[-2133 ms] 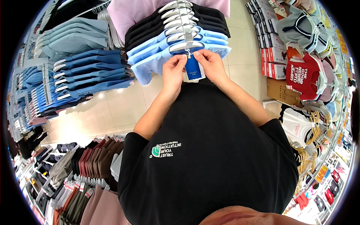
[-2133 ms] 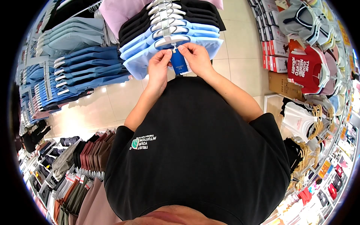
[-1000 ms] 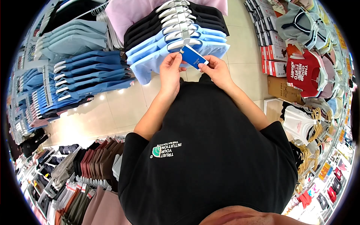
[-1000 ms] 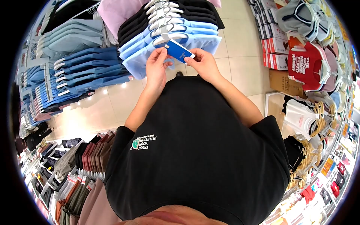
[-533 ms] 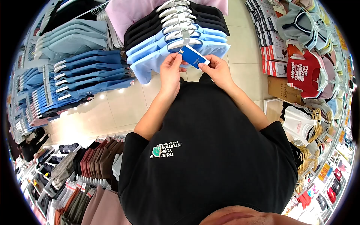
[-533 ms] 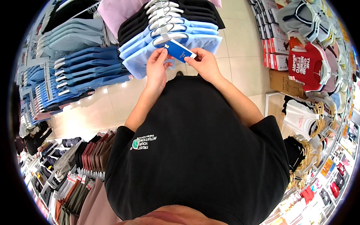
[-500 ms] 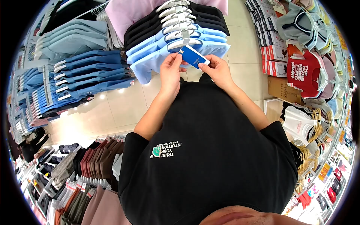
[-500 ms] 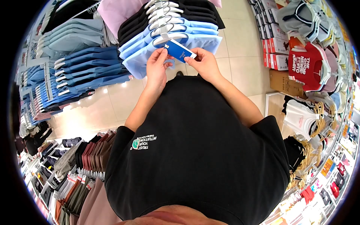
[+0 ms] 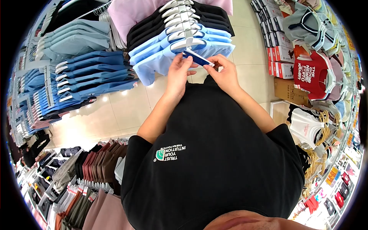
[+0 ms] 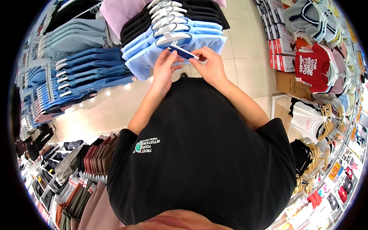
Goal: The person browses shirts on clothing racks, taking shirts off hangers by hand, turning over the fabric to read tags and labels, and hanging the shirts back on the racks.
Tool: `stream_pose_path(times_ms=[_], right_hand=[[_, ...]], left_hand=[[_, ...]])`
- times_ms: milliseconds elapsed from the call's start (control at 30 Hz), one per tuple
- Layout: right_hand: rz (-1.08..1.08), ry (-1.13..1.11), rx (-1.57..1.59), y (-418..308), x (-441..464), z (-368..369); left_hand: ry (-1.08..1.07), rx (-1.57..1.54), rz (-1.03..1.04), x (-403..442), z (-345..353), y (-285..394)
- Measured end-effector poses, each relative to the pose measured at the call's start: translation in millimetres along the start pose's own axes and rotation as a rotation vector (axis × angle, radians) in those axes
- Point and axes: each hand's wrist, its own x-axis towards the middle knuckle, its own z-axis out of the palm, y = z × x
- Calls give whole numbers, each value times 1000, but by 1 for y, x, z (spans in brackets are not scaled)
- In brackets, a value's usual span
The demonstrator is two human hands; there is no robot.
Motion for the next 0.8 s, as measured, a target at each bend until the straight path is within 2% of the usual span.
stream_pose_path(times_ms=[67, 267, 667, 800], right_hand=[[-189, 30, -70, -8, 1, -3], [-408, -21, -164, -8, -1, -8], [-424, -81, -235, -8, -6, -13], [-451, -67, -238, -11, -6, -14]], left_hand=[[-58, -76, 8, 1, 2, -3], [-176, -294, -48, 1, 3, -2], [-252, -381, -65, 2, 5, -2], [-243, -324, -99, 3, 4, -4]])
